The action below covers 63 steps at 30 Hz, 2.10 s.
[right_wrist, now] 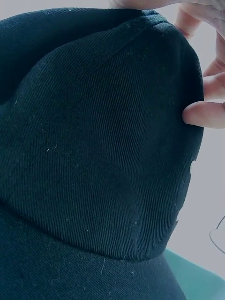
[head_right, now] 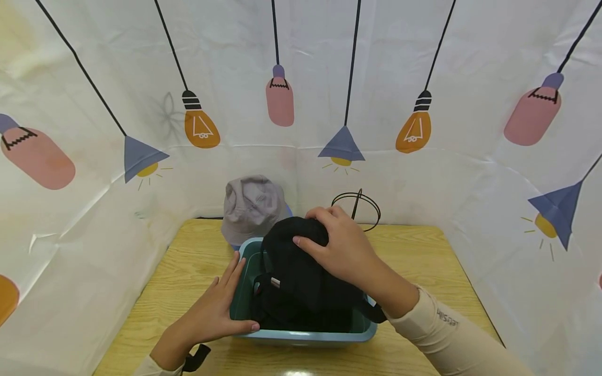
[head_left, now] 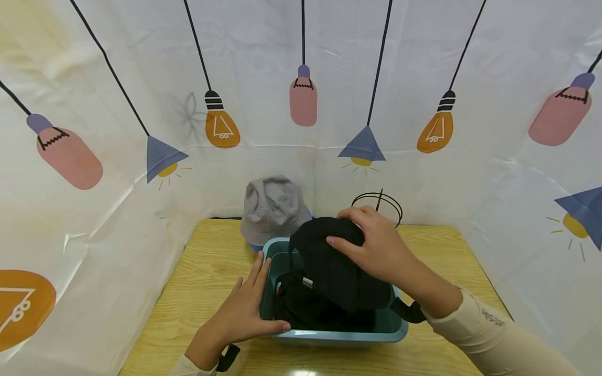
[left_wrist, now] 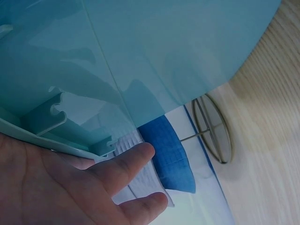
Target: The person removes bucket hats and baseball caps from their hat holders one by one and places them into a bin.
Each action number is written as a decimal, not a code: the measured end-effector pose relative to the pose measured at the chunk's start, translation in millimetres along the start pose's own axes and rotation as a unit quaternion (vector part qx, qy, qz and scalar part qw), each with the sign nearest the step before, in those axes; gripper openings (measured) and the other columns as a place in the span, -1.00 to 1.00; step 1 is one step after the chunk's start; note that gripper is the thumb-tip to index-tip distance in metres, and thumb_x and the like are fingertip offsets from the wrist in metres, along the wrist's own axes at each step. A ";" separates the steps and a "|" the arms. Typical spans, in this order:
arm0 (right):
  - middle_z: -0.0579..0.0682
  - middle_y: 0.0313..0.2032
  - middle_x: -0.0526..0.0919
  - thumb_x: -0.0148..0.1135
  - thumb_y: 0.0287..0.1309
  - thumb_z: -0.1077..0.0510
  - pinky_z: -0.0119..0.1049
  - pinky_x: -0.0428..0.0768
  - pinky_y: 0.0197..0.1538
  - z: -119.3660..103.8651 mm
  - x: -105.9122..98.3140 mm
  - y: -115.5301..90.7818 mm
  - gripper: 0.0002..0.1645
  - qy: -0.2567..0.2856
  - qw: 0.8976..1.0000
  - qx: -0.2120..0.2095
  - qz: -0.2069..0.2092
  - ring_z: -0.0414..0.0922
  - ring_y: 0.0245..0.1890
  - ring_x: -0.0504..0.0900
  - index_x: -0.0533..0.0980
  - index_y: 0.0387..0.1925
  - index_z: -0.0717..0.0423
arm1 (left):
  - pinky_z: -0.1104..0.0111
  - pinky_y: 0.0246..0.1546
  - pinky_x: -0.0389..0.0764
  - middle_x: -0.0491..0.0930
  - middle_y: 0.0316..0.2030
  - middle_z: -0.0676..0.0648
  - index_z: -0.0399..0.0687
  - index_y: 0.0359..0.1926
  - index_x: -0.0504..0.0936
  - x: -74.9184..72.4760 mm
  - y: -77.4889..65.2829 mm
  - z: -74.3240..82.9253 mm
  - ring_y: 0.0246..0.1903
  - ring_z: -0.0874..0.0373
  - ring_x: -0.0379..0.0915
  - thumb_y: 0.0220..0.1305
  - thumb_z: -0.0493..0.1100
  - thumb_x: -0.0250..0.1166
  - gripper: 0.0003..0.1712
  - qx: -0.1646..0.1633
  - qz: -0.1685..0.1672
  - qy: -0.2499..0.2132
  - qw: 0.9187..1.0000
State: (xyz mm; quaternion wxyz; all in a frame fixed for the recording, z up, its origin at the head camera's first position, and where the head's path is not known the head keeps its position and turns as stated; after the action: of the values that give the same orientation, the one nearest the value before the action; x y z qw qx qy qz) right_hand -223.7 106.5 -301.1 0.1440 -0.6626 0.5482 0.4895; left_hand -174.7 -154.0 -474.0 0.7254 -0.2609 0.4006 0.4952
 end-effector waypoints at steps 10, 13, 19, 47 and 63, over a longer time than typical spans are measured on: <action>-0.08 0.03 0.59 0.38 0.20 -0.39 -0.01 0.64 -0.02 11.0 28.6 -1.4 -0.41 -0.003 0.999 0.015 -0.037 -0.08 -0.07 0.61 0.57 0.14 -0.25 | -0.48 0.38 0.02 -0.50 0.67 0.04 0.24 0.68 -0.36 -0.1 0.0 -0.5 0.58 -0.16 0.00 -0.08 0.67 0.37 0.57 -0.003 0.000 0.004 1.000; -0.07 0.06 0.59 0.38 0.20 -0.38 0.01 0.64 0.02 13.2 36.6 -2.3 -0.41 -0.007 0.999 0.020 -0.049 -0.08 -0.02 0.61 0.57 0.15 -0.24 | -0.48 0.39 0.02 -0.51 0.67 0.04 0.28 0.67 -0.39 0.1 0.2 -1.1 0.59 -0.16 -0.01 -0.09 0.69 0.36 0.57 -0.005 -0.002 0.002 1.000; -0.09 0.05 0.59 0.40 0.19 -0.36 -0.01 0.61 0.00 19.0 52.1 -3.8 -0.46 -0.004 0.997 0.029 -0.065 -0.09 -0.03 0.60 0.57 0.12 -0.28 | -0.49 0.38 0.01 -0.53 0.67 0.04 0.32 0.66 -0.43 -0.1 0.1 -0.9 0.60 -0.16 -0.04 -0.06 0.65 0.38 0.56 0.001 -0.003 0.000 1.000; -0.08 -0.01 0.57 0.44 0.16 -0.34 -0.09 0.59 -0.09 39.8 111.4 -10.9 -0.46 0.007 0.986 0.064 -0.153 -0.15 -0.14 0.56 0.58 0.10 -0.28 | -0.47 0.39 0.04 -0.50 0.67 0.01 0.24 0.67 -0.37 -0.9 -0.4 0.3 0.57 -0.21 0.03 -0.08 0.71 0.32 0.57 0.001 -0.004 0.001 1.000; 0.02 0.24 0.48 0.40 0.19 -0.35 0.06 0.57 0.21 35.9 136.2 -11.6 -0.33 0.033 0.970 0.058 -0.236 -0.06 0.15 0.53 0.52 0.25 -0.22 | -0.47 0.38 0.07 -0.50 0.67 0.01 0.17 0.69 -0.33 0.2 0.4 -1.2 0.57 -0.20 0.06 -0.05 0.63 0.40 0.56 0.001 -0.002 0.005 1.000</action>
State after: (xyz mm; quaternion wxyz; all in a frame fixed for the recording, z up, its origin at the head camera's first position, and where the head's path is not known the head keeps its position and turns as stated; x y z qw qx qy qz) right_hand -242.1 56.9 -432.2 0.2749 -0.7797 0.4084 0.3870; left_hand -175.4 -154.6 -474.8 0.7245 -0.2633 0.4046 0.4921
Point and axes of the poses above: each hand's wrist, its own y-axis towards the middle knuckle, its own x-axis out of the palm, z = x × y, the point moved 8 cm from there along y, towards the middle knuckle
